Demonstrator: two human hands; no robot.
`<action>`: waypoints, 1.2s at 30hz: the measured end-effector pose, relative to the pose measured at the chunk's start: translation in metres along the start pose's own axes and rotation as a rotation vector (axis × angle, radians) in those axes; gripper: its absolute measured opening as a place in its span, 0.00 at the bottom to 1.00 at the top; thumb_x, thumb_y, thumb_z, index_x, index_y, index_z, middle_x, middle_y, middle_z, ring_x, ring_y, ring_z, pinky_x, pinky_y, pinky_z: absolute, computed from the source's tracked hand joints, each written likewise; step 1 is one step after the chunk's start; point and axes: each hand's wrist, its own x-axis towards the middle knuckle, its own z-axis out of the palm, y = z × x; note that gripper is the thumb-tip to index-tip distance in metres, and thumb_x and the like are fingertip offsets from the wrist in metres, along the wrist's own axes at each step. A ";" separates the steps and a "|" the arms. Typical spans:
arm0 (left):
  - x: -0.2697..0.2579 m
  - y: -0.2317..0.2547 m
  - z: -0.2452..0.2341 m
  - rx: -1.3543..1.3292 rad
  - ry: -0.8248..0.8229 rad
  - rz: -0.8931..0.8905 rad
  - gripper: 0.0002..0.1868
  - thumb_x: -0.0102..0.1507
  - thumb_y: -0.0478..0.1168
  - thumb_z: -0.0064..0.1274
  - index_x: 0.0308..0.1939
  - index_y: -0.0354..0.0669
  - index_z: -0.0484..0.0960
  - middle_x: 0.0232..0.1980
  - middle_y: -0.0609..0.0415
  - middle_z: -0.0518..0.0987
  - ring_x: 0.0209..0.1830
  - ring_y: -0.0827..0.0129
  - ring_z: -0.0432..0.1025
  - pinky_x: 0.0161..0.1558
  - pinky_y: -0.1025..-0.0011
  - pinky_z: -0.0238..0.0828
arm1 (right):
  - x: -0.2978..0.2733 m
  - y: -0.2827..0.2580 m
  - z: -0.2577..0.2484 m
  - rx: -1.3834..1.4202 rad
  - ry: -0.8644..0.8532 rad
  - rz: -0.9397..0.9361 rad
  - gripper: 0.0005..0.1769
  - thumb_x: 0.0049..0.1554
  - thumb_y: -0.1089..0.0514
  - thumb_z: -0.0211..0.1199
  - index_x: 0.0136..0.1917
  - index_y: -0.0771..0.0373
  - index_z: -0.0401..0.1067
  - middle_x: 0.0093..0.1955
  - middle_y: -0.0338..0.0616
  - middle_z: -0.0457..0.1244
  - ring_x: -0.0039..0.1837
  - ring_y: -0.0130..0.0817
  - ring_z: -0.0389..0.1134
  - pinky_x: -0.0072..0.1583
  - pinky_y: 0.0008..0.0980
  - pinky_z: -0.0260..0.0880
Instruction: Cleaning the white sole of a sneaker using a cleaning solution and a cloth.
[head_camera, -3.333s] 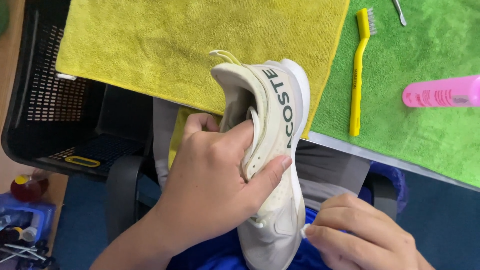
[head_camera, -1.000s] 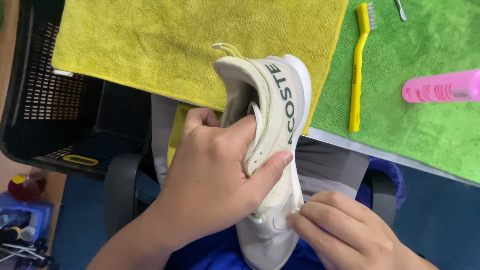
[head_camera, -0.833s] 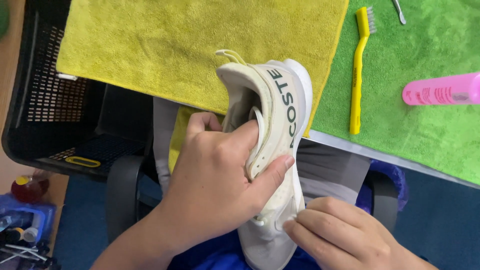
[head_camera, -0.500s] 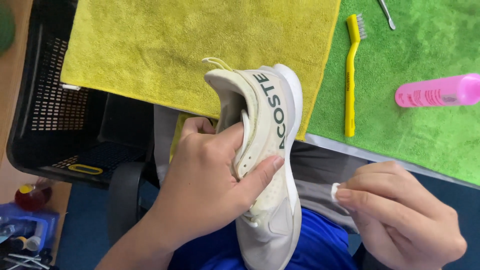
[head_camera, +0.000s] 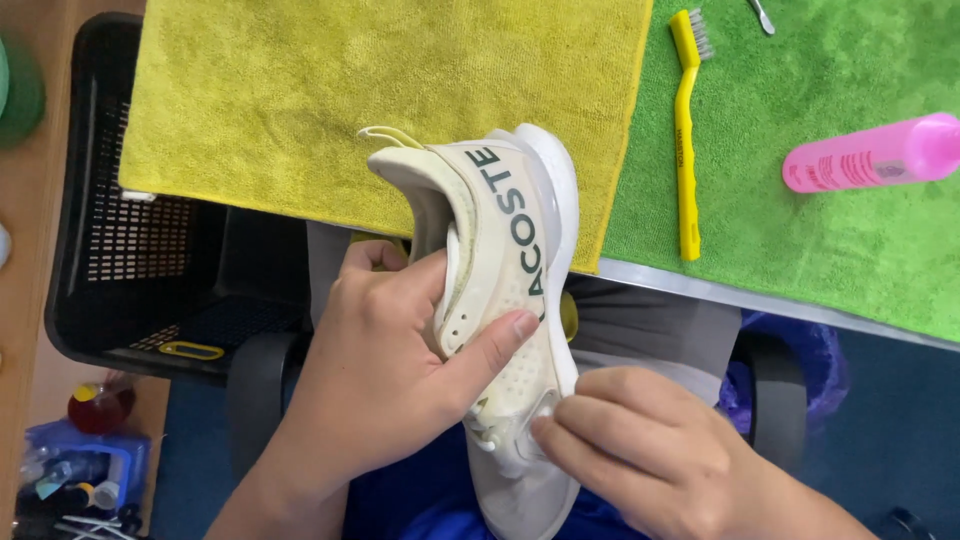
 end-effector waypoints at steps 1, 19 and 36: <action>0.000 -0.001 0.000 0.002 -0.005 -0.001 0.16 0.59 0.56 0.58 0.30 0.49 0.78 0.22 0.63 0.76 0.29 0.58 0.66 0.45 0.64 0.61 | -0.004 -0.001 -0.007 0.003 0.004 0.003 0.14 0.65 0.65 0.47 0.55 0.76 0.70 0.53 0.54 0.65 0.53 0.52 0.69 0.56 0.44 0.75; 0.006 -0.017 -0.015 -0.278 -0.101 0.019 0.13 0.59 0.51 0.58 0.32 0.46 0.82 0.32 0.64 0.88 0.29 0.79 0.81 0.34 0.77 0.74 | -0.103 0.018 0.016 0.617 0.800 0.590 0.09 0.59 0.64 0.58 0.52 0.56 0.75 0.53 0.45 0.68 0.46 0.31 0.73 0.47 0.19 0.78; 0.003 -0.006 -0.008 -0.048 -0.062 -0.042 0.18 0.59 0.57 0.57 0.26 0.49 0.77 0.23 0.62 0.82 0.28 0.58 0.71 0.44 0.67 0.63 | 0.001 0.004 -0.017 -0.033 -0.261 -0.205 0.13 0.68 0.65 0.45 0.59 0.71 0.68 0.56 0.52 0.63 0.55 0.50 0.66 0.58 0.43 0.71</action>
